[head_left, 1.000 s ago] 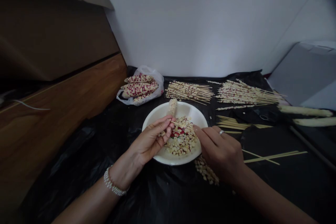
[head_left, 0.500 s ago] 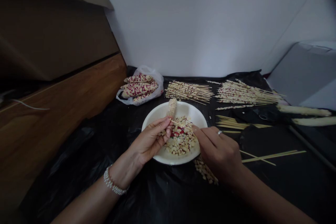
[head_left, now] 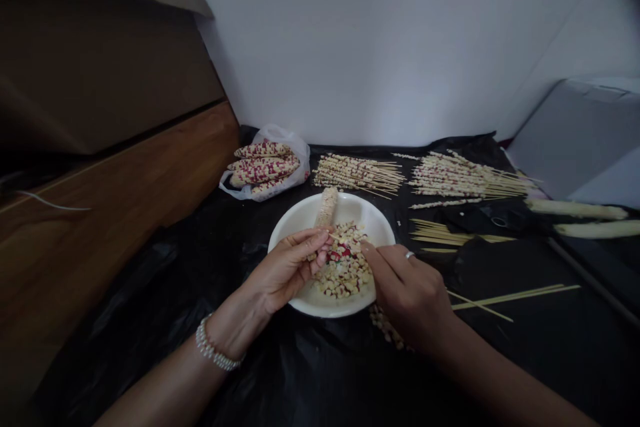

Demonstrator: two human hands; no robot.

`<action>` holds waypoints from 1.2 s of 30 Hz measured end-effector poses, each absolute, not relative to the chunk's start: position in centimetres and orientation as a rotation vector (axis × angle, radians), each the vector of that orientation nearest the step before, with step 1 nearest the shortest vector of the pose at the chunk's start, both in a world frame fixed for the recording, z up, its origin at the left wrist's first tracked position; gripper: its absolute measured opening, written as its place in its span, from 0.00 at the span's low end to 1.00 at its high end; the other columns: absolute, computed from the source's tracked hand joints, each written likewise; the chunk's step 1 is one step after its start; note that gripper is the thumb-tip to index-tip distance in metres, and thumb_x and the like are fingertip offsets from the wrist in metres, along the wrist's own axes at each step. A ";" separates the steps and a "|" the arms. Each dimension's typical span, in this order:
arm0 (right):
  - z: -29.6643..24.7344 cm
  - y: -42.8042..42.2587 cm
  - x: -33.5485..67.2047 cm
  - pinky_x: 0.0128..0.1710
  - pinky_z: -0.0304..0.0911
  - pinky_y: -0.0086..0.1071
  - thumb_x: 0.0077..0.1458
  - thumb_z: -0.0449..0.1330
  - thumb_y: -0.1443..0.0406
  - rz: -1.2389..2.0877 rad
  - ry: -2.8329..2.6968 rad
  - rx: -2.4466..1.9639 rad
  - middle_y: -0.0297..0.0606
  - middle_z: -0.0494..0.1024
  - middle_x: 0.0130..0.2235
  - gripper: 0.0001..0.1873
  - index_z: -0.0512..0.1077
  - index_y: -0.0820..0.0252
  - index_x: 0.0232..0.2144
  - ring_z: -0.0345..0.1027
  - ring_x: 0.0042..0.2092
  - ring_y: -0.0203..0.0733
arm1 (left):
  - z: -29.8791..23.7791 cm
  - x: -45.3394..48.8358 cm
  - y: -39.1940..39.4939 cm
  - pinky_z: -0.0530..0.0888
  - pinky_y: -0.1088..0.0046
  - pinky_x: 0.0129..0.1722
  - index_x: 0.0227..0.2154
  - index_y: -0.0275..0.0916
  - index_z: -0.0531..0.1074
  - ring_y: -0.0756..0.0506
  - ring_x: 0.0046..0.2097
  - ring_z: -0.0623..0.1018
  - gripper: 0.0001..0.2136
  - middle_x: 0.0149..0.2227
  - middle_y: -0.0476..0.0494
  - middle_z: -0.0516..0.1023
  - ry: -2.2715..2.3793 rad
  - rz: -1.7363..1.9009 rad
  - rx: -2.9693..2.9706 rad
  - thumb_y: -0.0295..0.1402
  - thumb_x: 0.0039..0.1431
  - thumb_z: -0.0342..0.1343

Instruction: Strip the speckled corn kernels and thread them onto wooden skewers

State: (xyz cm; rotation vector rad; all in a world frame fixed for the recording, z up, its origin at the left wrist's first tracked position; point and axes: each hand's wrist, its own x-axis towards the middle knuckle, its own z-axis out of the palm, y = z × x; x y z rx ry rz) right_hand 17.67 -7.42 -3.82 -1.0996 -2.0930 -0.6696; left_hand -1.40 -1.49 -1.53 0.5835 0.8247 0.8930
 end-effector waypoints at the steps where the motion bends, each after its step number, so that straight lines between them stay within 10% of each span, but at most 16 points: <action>1: -3.8 -7.4 17.6 0.31 0.63 0.31 0.54 0.53 0.77 -0.671 -2.096 -1.102 0.43 0.74 0.30 0.16 0.69 0.75 0.46 0.67 0.34 0.39 | -1.5 -1.4 -1.5 0.73 0.85 0.29 0.34 0.29 0.76 0.55 0.28 0.75 0.05 0.29 0.43 0.78 0.826 0.885 0.591 0.20 0.52 0.60; 8: -3.5 -7.5 17.1 0.30 0.62 0.31 0.55 0.51 0.76 -0.688 -2.115 -1.099 0.43 0.74 0.29 0.15 0.70 0.75 0.45 0.67 0.32 0.38 | -1.3 -0.9 -2.1 0.74 0.85 0.31 0.32 0.31 0.76 0.55 0.28 0.76 0.06 0.29 0.45 0.78 0.826 0.822 0.590 0.20 0.50 0.62; 17: -3.9 -7.0 18.4 0.30 0.59 0.32 0.54 0.55 0.75 -0.737 -2.089 -1.137 0.42 0.74 0.31 0.15 0.70 0.73 0.46 0.64 0.32 0.38 | -1.1 -1.8 -1.6 0.70 0.72 0.54 0.41 0.27 0.74 0.44 0.52 0.74 0.25 0.45 0.35 0.77 0.671 0.833 0.490 0.05 0.42 0.42; 36: -4.1 -7.0 18.3 0.29 0.58 0.33 0.53 0.56 0.75 -0.663 -2.109 -1.075 0.42 0.74 0.31 0.17 0.70 0.74 0.46 0.64 0.33 0.39 | -1.2 -1.9 -1.3 0.74 0.72 0.49 0.46 0.23 0.70 0.41 0.50 0.76 0.13 0.47 0.27 0.75 0.764 0.920 0.392 0.19 0.58 0.50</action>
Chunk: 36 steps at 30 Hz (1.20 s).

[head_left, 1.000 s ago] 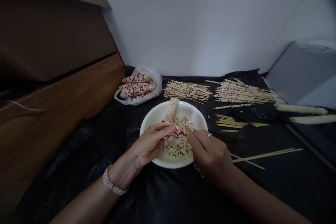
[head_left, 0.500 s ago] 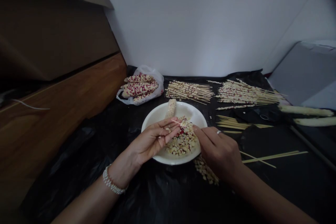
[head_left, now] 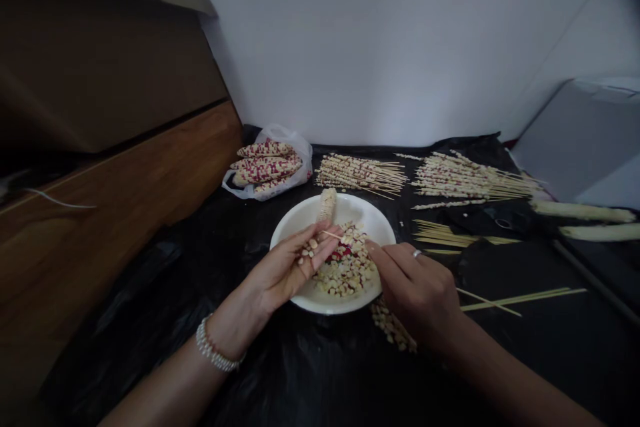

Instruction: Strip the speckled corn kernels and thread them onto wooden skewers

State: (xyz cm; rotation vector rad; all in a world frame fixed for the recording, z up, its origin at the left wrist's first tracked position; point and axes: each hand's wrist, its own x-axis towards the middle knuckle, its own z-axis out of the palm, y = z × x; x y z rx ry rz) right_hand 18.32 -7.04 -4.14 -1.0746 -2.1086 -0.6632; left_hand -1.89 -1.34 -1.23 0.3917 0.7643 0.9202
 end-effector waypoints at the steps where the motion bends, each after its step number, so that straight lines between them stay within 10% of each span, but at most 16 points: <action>1: -4.1 -7.0 18.3 0.30 0.58 0.33 0.53 0.56 0.75 -0.661 -2.110 -1.080 0.42 0.74 0.31 0.16 0.70 0.74 0.46 0.64 0.33 0.39 | -1.2 -1.9 -1.4 0.72 0.71 0.51 0.47 0.23 0.69 0.40 0.52 0.75 0.15 0.48 0.27 0.75 0.745 0.903 0.410 0.16 0.56 0.49; 10: -4.3 -7.0 18.4 0.30 0.57 0.32 0.54 0.56 0.74 -0.656 -2.107 -1.116 0.41 0.74 0.32 0.16 0.70 0.71 0.46 0.63 0.32 0.38 | -1.7 -1.9 -1.4 0.73 0.73 0.50 0.47 0.25 0.69 0.43 0.50 0.76 0.15 0.48 0.29 0.75 0.715 0.881 0.487 0.16 0.57 0.49; 18: -4.1 -7.0 18.3 0.31 0.58 0.32 0.53 0.57 0.75 -0.658 -2.091 -1.082 0.41 0.75 0.32 0.17 0.70 0.72 0.47 0.64 0.33 0.38 | -1.4 -2.0 -1.4 0.74 0.84 0.27 0.48 0.28 0.70 0.55 0.27 0.74 0.13 0.27 0.45 0.73 0.686 0.879 0.464 0.24 0.61 0.50; 36: -4.0 -7.0 18.4 0.30 0.57 0.32 0.53 0.57 0.74 -0.685 -2.093 -1.103 0.40 0.74 0.31 0.16 0.71 0.71 0.46 0.64 0.32 0.38 | -1.5 -1.9 -1.6 0.75 0.80 0.44 0.38 0.30 0.75 0.50 0.41 0.79 0.09 0.42 0.37 0.79 0.755 0.963 0.482 0.18 0.57 0.53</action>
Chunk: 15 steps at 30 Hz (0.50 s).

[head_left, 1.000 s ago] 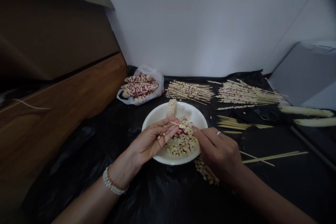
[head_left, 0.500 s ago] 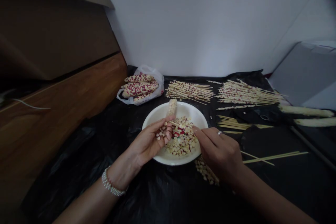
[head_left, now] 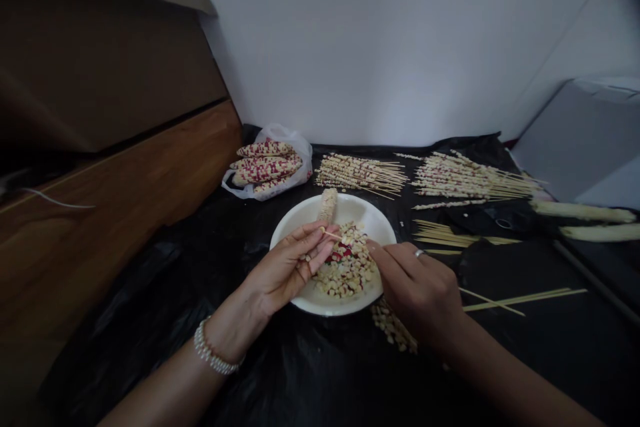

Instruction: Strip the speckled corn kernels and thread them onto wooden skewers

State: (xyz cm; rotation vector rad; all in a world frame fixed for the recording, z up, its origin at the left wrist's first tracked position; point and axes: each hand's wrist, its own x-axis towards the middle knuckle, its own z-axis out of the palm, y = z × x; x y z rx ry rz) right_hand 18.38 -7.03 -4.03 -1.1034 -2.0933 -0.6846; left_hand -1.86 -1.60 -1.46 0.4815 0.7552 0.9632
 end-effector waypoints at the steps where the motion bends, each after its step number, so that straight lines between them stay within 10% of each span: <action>1: -4.1 -7.0 18.4 0.29 0.57 0.32 0.53 0.57 0.74 -0.690 -2.091 -1.106 0.40 0.74 0.31 0.16 0.70 0.71 0.46 0.63 0.32 0.37 | -1.5 -1.9 -1.6 0.75 0.80 0.45 0.38 0.30 0.75 0.50 0.42 0.79 0.09 0.42 0.38 0.79 0.752 0.962 0.483 0.18 0.57 0.53; 15: -4.1 -7.1 18.3 0.29 0.57 0.32 0.54 0.56 0.74 -0.707 -2.095 -1.138 0.41 0.74 0.32 0.16 0.71 0.71 0.46 0.64 0.32 0.38 | -1.5 -2.0 -1.6 0.77 0.78 0.43 0.39 0.29 0.76 0.48 0.40 0.80 0.09 0.41 0.36 0.80 0.756 0.971 0.414 0.18 0.56 0.55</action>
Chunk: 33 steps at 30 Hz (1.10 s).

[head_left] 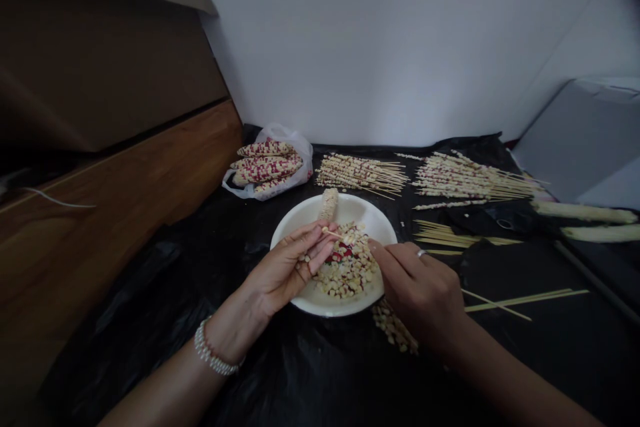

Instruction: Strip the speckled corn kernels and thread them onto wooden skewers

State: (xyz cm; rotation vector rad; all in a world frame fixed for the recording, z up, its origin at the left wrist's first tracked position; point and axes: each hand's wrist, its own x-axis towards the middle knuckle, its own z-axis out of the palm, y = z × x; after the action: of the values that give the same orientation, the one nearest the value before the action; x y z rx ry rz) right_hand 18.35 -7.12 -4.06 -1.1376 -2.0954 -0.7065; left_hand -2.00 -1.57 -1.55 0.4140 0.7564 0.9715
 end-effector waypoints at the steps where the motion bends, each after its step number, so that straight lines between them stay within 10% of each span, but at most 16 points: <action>1: -4.0 -7.1 18.3 0.29 0.57 0.32 0.53 0.56 0.74 -0.701 -2.093 -1.135 0.41 0.74 0.31 0.16 0.71 0.72 0.46 0.64 0.32 0.38 | -1.6 -2.0 -1.6 0.77 0.79 0.43 0.38 0.30 0.76 0.49 0.40 0.80 0.09 0.41 0.37 0.80 0.754 0.976 0.408 0.18 0.56 0.55; 33: -3.8 -7.3 17.9 0.32 0.63 0.32 0.53 0.55 0.76 -0.636 -2.077 -1.065 0.44 0.74 0.31 0.15 0.70 0.76 0.45 0.68 0.35 0.40 | -1.5 -1.4 -1.8 0.77 0.83 0.36 0.34 0.29 0.76 0.53 0.32 0.79 0.07 0.32 0.42 0.79 0.820 0.973 0.414 0.18 0.55 0.55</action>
State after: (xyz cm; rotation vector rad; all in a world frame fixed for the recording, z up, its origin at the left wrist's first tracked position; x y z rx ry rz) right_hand 17.86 -7.31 -3.80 -1.0650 -2.0766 -0.6355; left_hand -1.40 -1.83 -1.52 0.4145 0.8197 0.9730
